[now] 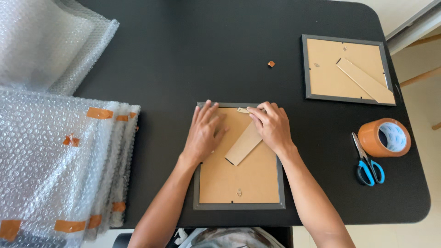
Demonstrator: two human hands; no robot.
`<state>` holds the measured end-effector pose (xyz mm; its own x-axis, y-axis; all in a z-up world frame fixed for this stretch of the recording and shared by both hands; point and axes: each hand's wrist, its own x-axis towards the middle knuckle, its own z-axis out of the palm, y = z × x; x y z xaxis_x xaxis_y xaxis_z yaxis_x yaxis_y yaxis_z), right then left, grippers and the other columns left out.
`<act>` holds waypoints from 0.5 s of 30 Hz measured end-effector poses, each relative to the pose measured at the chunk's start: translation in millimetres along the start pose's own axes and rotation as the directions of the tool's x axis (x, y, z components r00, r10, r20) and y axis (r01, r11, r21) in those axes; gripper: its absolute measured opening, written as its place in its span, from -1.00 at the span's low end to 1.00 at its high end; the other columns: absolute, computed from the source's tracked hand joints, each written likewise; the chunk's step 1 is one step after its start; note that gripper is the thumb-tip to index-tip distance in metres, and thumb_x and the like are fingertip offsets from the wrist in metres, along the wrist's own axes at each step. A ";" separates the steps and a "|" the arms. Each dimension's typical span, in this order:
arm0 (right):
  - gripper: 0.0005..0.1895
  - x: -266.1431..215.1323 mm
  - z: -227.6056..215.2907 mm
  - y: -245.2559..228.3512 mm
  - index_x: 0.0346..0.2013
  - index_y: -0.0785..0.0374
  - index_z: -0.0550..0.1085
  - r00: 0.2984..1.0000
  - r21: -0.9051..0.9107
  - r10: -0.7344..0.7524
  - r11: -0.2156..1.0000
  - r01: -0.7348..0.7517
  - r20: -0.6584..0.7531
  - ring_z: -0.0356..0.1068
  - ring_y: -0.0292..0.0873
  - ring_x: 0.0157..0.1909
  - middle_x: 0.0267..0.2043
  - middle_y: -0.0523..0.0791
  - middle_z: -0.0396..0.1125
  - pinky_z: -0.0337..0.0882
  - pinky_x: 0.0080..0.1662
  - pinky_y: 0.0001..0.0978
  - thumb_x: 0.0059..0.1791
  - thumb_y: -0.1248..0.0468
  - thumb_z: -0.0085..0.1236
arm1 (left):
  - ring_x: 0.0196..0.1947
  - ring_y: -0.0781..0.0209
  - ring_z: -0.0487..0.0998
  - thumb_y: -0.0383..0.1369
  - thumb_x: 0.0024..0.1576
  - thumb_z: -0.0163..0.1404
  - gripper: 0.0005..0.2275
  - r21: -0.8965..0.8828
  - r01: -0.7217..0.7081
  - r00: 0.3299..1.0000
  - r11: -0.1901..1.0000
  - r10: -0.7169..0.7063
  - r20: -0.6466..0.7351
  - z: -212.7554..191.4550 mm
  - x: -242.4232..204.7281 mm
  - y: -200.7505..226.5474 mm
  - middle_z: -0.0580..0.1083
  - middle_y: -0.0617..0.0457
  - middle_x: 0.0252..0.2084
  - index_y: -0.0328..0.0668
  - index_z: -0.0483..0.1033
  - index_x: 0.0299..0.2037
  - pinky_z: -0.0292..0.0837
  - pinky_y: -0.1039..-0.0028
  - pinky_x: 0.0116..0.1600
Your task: The person prepares picture frames for shipping by wrapping them in bubble wrap and securing them with tape, and also assembles the backing of an unwrapped frame using a small tool to press down metal tabs.
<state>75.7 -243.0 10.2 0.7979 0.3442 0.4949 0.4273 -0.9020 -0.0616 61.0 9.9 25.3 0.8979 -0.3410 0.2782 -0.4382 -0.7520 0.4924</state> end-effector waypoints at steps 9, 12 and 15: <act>-0.88 -0.4 -4.3 -0.7 -0.12 -0.14 0.60 0.999 0.021 0.002 1.000 -0.002 -0.035 0.40 -0.12 -0.22 -0.28 -0.26 0.29 0.41 -0.29 -0.27 0.09 0.08 0.15 | 0.55 -0.09 0.06 -0.09 0.16 0.13 -0.62 0.007 0.128 0.987 0.992 -0.128 0.093 -3.4 0.0 3.8 0.27 -0.04 0.44 0.16 0.53 0.18 -0.24 -0.10 0.55; -0.89 1.4 -5.3 -3.7 -0.15 -0.12 0.60 0.999 0.003 -0.018 1.000 0.018 -0.047 0.40 -0.10 -0.23 -0.28 -0.25 0.29 0.39 -0.30 -0.24 0.08 0.09 0.17 | 0.55 -0.11 0.06 -0.11 0.17 0.13 -0.62 -0.008 0.150 0.983 0.989 -0.148 0.110 -6.6 1.3 7.2 0.27 -0.07 0.44 0.14 0.53 0.19 -0.19 -0.11 0.54; -0.90 2.8 -5.9 -4.1 -0.14 -0.09 0.59 0.999 0.042 -0.005 0.999 0.007 -0.038 0.42 -0.10 -0.19 -0.26 -0.25 0.30 0.43 -0.26 -0.25 0.07 0.12 0.19 | 0.55 -0.12 0.07 -0.12 0.16 0.14 -0.63 -0.021 0.154 0.982 0.988 -0.151 0.113 -9.3 2.3 9.0 0.28 -0.08 0.43 0.14 0.55 0.18 -0.18 -0.10 0.54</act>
<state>73.6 -239.9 16.9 0.7791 0.3386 0.5276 0.4499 -0.8881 -0.0945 58.7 7.6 38.0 0.9526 -0.2853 0.1058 -0.2954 -0.7837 0.5464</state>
